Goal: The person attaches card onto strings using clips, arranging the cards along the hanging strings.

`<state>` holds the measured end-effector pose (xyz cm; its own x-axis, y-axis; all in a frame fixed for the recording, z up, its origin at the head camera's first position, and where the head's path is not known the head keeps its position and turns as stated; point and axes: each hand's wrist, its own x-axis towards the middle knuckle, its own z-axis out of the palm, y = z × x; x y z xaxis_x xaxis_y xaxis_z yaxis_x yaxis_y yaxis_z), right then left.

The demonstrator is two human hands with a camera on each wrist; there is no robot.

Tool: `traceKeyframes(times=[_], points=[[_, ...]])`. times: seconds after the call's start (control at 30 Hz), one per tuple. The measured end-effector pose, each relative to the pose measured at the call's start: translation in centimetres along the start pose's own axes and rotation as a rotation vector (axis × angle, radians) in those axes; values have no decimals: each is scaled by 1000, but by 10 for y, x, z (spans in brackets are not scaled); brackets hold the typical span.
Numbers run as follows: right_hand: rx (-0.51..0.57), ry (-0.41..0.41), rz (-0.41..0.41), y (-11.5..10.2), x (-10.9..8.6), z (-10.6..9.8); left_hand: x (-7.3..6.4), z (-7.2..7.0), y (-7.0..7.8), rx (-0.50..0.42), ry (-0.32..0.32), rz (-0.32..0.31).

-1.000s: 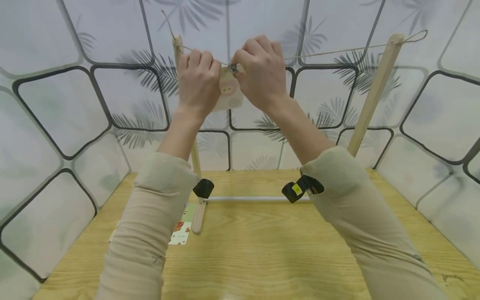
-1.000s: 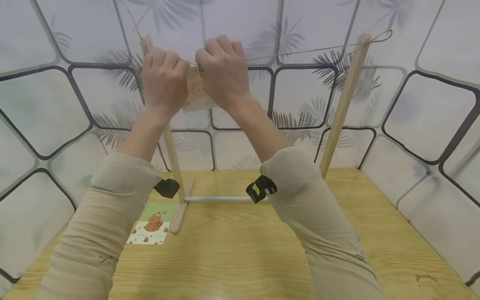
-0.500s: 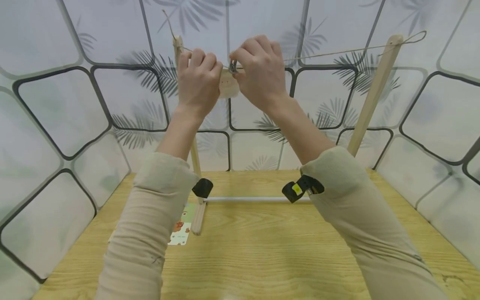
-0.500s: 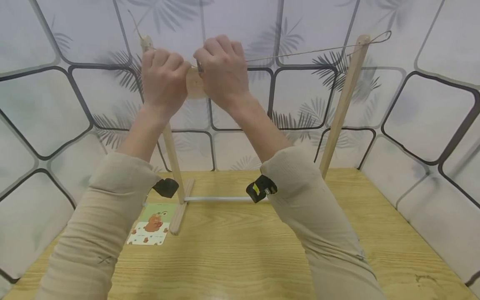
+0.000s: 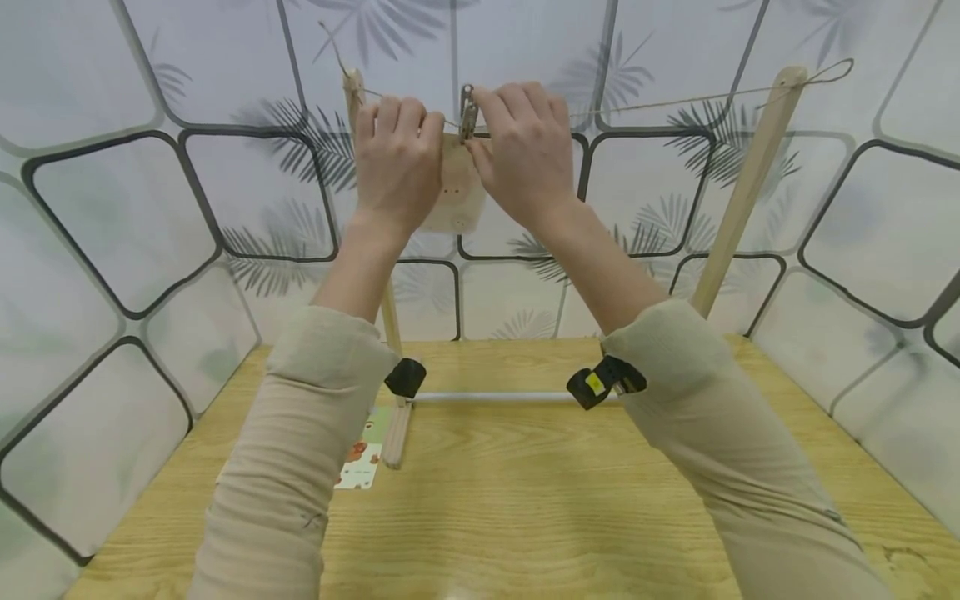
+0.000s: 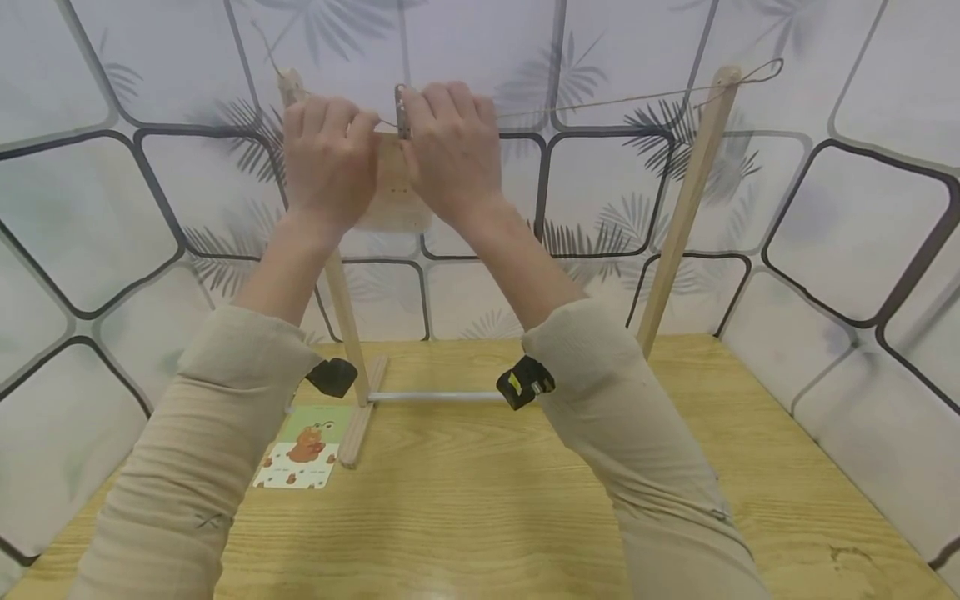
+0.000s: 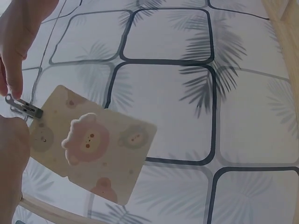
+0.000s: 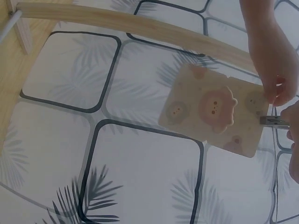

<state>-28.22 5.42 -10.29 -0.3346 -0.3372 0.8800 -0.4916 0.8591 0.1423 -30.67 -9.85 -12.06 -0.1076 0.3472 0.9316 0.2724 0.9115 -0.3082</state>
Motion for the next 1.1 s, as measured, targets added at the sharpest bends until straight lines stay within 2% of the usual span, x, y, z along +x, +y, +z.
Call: traceKeyframes(times=[0.27,0.5,0.87,1.1], points=[[3,5,-7,7,-9,7,0,-5,3,-14,10,-17],[-49,80,-69,17,-21,14,0,-6,6,-20,48,11],[-78,111,-122,32,-35,15,-10,-4,5,-55,63,66],[-71,119,-123,42,-43,12,-17,-7,3,-107,59,75]])
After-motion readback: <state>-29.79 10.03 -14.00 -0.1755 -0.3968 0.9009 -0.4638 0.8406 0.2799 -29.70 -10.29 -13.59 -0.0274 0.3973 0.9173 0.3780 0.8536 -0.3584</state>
